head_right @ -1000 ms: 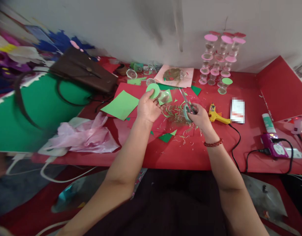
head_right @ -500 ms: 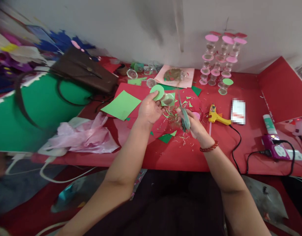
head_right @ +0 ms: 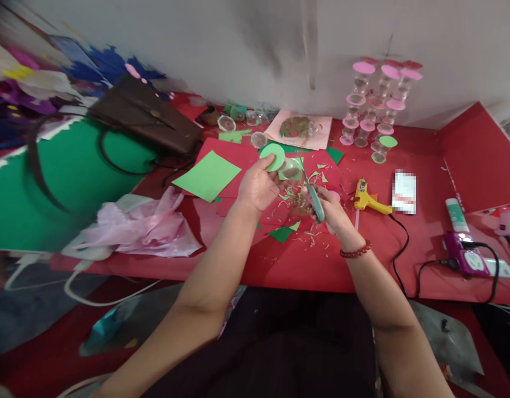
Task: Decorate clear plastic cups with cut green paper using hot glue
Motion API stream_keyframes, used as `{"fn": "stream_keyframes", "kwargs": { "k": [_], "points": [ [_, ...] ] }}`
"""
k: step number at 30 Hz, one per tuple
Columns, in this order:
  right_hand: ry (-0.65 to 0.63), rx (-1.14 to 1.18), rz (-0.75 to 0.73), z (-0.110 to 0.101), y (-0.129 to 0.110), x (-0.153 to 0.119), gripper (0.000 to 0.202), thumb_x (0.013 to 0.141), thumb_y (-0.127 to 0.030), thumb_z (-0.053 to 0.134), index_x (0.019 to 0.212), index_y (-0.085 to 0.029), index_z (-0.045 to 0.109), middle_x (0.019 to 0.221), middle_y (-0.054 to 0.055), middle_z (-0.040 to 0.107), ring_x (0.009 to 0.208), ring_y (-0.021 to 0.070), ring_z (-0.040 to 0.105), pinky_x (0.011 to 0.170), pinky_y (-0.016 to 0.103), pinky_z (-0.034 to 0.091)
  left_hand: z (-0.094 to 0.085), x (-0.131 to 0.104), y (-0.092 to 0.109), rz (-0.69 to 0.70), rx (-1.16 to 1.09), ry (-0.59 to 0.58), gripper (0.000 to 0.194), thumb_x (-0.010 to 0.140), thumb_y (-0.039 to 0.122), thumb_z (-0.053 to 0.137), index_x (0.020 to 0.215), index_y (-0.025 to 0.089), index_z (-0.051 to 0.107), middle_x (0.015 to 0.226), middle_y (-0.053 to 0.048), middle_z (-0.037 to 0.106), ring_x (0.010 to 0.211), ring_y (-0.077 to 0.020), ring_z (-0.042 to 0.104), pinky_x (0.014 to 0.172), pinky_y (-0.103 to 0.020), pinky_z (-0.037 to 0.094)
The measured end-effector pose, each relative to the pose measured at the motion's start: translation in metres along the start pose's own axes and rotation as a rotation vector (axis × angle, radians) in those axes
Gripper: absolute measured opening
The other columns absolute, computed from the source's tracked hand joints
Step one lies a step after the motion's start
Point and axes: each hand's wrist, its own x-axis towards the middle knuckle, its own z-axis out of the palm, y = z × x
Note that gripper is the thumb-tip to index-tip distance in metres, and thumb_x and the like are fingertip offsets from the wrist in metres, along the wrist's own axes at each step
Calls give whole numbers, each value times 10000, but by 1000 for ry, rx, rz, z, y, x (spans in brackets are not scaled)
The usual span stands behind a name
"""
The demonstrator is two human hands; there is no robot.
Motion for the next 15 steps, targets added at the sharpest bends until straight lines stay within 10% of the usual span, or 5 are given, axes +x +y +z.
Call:
{"fn": "stream_keyframes", "kwargs": {
  "k": [15],
  "points": [
    [-40,80,-18,-3,6,4,574,610,-647,931,794,-206,612,635,-55,580,476,55,496,383,184,355,1,4,0,18,-39,44,503,669,367,887,1136,237,753,904,-72,794,875,-256,756,646,-316,550]
  ]
}}
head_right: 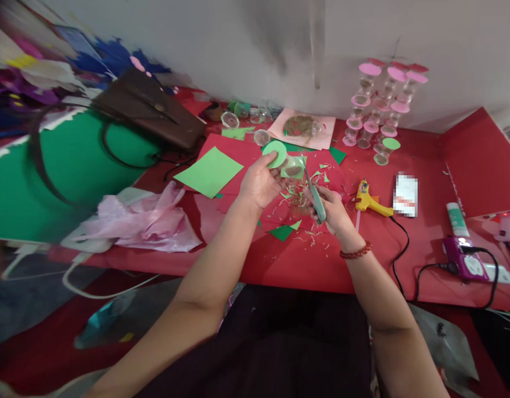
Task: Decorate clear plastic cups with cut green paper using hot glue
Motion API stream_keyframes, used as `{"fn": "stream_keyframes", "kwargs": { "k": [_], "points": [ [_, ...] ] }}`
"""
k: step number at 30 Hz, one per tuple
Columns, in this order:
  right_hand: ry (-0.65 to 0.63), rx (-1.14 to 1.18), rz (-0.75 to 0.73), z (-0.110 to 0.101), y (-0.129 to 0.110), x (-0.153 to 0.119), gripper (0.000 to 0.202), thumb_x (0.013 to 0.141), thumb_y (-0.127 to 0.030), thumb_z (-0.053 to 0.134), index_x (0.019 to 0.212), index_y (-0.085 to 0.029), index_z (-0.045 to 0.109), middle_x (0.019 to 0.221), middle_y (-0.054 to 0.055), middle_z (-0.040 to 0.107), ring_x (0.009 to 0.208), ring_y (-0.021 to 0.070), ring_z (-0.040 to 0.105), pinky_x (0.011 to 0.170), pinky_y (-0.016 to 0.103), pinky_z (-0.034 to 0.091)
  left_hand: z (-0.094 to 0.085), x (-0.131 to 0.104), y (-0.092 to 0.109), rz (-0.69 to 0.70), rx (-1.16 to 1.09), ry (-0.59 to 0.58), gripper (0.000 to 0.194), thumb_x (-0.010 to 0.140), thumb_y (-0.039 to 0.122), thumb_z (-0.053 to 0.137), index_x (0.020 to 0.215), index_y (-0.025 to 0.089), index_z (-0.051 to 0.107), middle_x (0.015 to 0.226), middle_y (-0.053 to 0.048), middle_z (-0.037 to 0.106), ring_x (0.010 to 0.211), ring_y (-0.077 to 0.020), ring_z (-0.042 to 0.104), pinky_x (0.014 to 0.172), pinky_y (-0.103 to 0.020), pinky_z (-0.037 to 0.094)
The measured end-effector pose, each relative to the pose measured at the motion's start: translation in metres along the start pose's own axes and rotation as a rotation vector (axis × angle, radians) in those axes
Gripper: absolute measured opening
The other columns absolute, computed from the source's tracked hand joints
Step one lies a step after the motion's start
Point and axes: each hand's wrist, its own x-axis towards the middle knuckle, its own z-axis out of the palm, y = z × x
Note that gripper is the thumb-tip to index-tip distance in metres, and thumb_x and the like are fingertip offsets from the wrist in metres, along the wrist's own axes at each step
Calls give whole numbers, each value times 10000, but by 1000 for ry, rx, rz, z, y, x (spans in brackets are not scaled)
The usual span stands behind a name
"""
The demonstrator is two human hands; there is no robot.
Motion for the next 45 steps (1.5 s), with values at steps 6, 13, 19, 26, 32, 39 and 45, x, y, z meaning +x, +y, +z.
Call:
{"fn": "stream_keyframes", "kwargs": {
  "k": [6,13,19,26,32,39,45],
  "points": [
    [12,6,-2,3,-2,-1,584,566,-628,951,758,-204,599,624,-61,567,481,53,485,386,184,346,1,1,0,-23,-5,-8,596,663,380,884,1217,221,734,860,-63,794,850,-255,767,645,-326,562],
    [13,-24,-15,1,-1,0,565,582,-624,937,770,-202,611,625,-55,571,475,56,483,383,188,346,0,3,1,-40,-1,-14,638,660,398,879,1254,228,718,836,-59,791,836,-254,774,662,-334,572],
    [9,-67,-16,-1,-1,1,527,595,-601,932,784,-202,644,626,-53,572,467,58,473,375,194,344,-3,5,2,-52,5,-5,662,667,404,867,1283,233,700,829,-61,786,832,-255,776,688,-337,575],
    [44,-127,-16,-1,-6,-1,501,573,-567,940,773,-188,681,595,-56,573,416,47,444,354,193,309,-4,6,4,-47,20,-4,631,686,414,840,1272,225,701,810,-58,775,826,-258,777,672,-331,567],
    [54,-152,-14,-2,-7,-1,483,570,-547,941,796,-182,720,590,-55,578,413,47,443,359,193,308,-4,4,6,-14,23,9,598,681,387,851,1242,232,714,795,-40,766,771,-229,756,618,-308,534],
    [56,-186,-11,-3,-5,-1,496,555,-568,952,771,-195,706,573,-59,543,423,65,460,347,201,311,-3,3,6,-8,19,37,501,711,357,836,1187,231,745,803,-41,773,787,-226,747,650,-314,533],
    [130,-177,-110,-2,-11,-5,527,628,-659,882,816,-214,670,625,-58,532,494,67,434,420,217,316,-3,2,7,14,24,45,364,752,352,826,1084,223,753,768,-30,753,777,-204,740,668,-304,542]
  ]
}}
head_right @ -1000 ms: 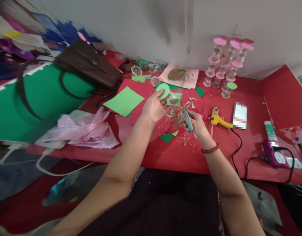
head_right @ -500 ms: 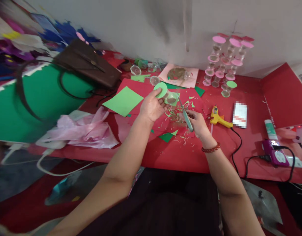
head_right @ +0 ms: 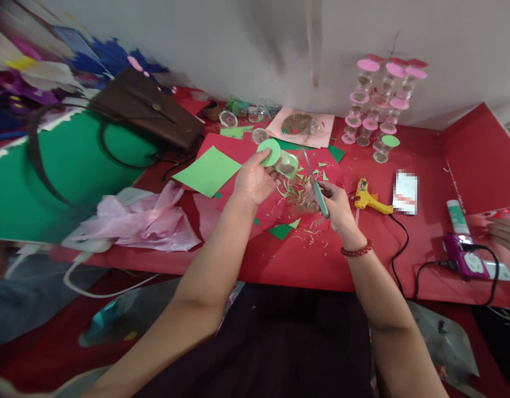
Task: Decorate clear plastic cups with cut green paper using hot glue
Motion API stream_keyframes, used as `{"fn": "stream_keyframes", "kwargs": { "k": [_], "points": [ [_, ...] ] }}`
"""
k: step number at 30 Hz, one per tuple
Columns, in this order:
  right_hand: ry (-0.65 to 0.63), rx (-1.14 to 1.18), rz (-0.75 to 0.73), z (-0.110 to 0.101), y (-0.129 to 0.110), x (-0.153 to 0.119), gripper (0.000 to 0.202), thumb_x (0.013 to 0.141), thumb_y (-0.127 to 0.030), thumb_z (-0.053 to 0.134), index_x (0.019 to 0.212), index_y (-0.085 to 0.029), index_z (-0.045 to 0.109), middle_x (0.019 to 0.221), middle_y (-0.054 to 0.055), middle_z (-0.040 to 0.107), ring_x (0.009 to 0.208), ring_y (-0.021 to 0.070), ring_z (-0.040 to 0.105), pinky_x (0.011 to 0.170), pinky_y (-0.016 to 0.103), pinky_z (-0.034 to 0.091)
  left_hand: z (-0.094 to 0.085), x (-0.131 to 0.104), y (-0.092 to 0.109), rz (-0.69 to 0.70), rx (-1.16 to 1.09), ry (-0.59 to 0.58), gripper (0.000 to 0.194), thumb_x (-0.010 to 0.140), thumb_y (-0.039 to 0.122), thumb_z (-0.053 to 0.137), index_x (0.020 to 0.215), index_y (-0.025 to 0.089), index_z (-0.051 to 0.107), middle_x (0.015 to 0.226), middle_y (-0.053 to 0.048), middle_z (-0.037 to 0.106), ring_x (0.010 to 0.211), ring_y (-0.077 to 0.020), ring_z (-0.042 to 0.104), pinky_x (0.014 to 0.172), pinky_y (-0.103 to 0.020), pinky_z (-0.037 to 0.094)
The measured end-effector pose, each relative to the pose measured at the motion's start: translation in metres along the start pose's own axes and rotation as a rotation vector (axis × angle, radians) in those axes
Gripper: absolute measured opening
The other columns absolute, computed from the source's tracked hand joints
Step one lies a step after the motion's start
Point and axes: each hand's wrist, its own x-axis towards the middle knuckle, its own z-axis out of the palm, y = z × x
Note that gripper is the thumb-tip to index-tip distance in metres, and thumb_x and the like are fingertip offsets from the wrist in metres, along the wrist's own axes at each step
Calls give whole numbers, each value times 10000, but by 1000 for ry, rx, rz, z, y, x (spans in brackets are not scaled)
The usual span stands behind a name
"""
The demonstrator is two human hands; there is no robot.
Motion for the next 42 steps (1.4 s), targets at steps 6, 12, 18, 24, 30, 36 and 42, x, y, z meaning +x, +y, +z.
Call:
{"fn": "stream_keyframes", "kwargs": {
  "k": [6,12,18,24,30,36,42],
  "points": [
    [-47,40,26,-2,-5,-1,484,627,-585,896,819,-230,630,675,-65,525,564,69,403,477,215,294,0,-2,-1,-8,6,-37,386,766,333,812,1132,230,746,803,-32,769,854,-217,767,745,-313,580],
    [-81,69,81,0,-3,0,513,602,-597,898,767,-215,599,638,-57,535,514,57,403,456,227,264,1,-3,-2,11,25,-73,408,738,349,834,1111,216,738,785,-28,765,808,-209,759,685,-290,577],
    [-82,101,90,-1,-2,2,526,573,-576,918,782,-194,625,595,-66,517,469,42,379,437,224,225,-1,-1,-2,0,40,-117,421,729,337,832,1120,219,729,752,8,754,709,-157,735,634,-255,559],
    [-82,78,83,-1,-1,3,480,609,-561,898,776,-195,637,602,-56,528,490,54,409,454,230,259,-1,-1,-3,6,51,-121,409,743,360,817,1117,215,735,765,-10,764,769,-185,757,664,-277,564],
    [-67,72,98,-2,1,4,513,579,-590,907,780,-189,658,607,-50,547,460,50,424,414,220,256,-1,-3,-3,-10,72,-156,485,736,392,830,1181,226,732,783,-15,771,812,-203,765,672,-290,553],
    [-56,60,70,-1,3,5,550,562,-640,911,726,-193,637,582,-57,534,433,46,438,387,212,276,0,-3,-4,14,78,-117,480,710,394,845,1143,212,744,811,-37,777,849,-225,754,694,-310,543],
    [-63,13,70,-4,1,4,557,563,-631,925,791,-184,682,572,-62,542,428,55,451,380,212,306,-3,1,-3,15,70,-158,463,688,389,854,1104,216,745,786,-21,775,803,-202,751,697,-301,547]
  ]
}}
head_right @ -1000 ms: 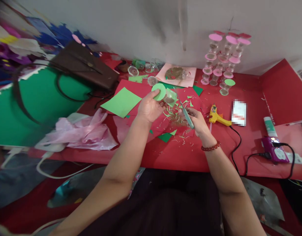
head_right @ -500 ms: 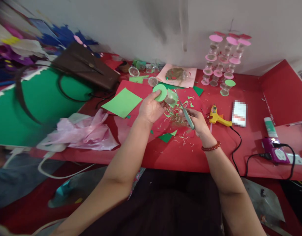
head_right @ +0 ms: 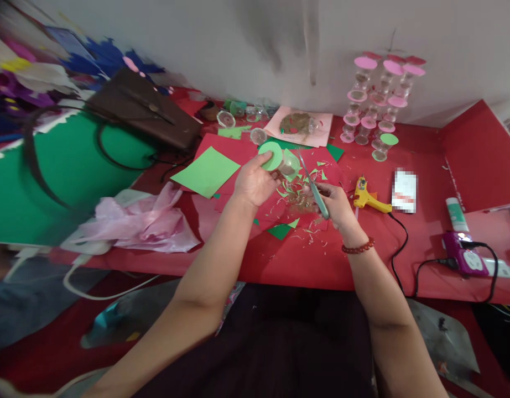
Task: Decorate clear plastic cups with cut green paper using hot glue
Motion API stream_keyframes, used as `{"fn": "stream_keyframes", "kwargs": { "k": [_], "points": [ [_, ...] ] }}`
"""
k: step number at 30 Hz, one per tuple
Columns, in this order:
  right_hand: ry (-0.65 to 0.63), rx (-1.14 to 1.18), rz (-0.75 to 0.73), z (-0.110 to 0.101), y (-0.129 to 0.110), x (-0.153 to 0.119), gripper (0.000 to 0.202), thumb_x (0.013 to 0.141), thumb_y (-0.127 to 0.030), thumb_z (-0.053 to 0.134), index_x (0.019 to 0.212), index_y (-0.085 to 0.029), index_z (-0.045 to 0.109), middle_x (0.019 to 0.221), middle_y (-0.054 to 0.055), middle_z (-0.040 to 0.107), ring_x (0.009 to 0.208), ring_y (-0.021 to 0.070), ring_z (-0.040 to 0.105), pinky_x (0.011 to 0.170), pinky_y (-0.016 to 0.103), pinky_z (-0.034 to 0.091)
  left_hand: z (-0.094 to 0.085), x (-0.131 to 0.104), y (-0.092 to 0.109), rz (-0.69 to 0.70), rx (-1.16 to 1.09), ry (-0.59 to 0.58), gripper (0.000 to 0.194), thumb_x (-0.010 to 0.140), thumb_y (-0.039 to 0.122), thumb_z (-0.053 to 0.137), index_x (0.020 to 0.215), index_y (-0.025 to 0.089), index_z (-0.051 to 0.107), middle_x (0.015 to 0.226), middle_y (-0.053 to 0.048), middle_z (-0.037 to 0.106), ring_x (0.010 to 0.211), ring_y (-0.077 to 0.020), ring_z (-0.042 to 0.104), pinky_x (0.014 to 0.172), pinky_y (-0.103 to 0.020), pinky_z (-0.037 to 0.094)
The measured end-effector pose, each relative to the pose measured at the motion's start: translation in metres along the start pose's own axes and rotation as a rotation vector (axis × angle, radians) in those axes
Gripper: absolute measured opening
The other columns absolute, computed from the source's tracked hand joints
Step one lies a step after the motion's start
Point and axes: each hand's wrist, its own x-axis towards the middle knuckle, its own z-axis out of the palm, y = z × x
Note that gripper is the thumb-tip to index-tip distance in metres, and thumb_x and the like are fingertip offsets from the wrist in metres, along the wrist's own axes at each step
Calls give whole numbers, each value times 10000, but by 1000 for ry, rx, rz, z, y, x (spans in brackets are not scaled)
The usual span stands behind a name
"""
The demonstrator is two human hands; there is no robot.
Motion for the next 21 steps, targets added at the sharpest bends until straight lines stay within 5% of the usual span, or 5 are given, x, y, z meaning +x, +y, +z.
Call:
{"fn": "stream_keyframes", "kwargs": {
  "k": [6,11,15,21],
  "points": [
    [192,74,-106,0,4,3,572,628,-617,907,957,-228,648,667,-65,575,512,76,524,431,215,411,3,-11,1,-35,63,-162,415,687,390,852,1044,200,761,784,-33,779,887,-252,768,781,-358,583],
    [133,174,-99,0,10,7,591,598,-511,940,1006,-253,599,735,-65,597,570,110,596,491,261,503,3,-18,-3,-123,145,-267,506,652,381,877,1094,166,756,832,-37,784,875,-233,752,837,-357,576],
    [95,239,-92,0,15,9,579,575,-438,942,984,-257,575,722,-85,578,526,97,576,481,269,506,7,-20,-5,-158,207,-259,502,653,393,869,1085,168,747,896,-49,791,907,-236,738,851,-357,564],
    [269,228,-129,3,21,12,492,684,-408,854,999,-268,503,727,-85,516,566,98,580,488,250,460,17,-25,-12,-207,217,-187,530,688,465,849,1143,239,696,986,-57,794,952,-264,740,827,-396,577]
  ]
}}
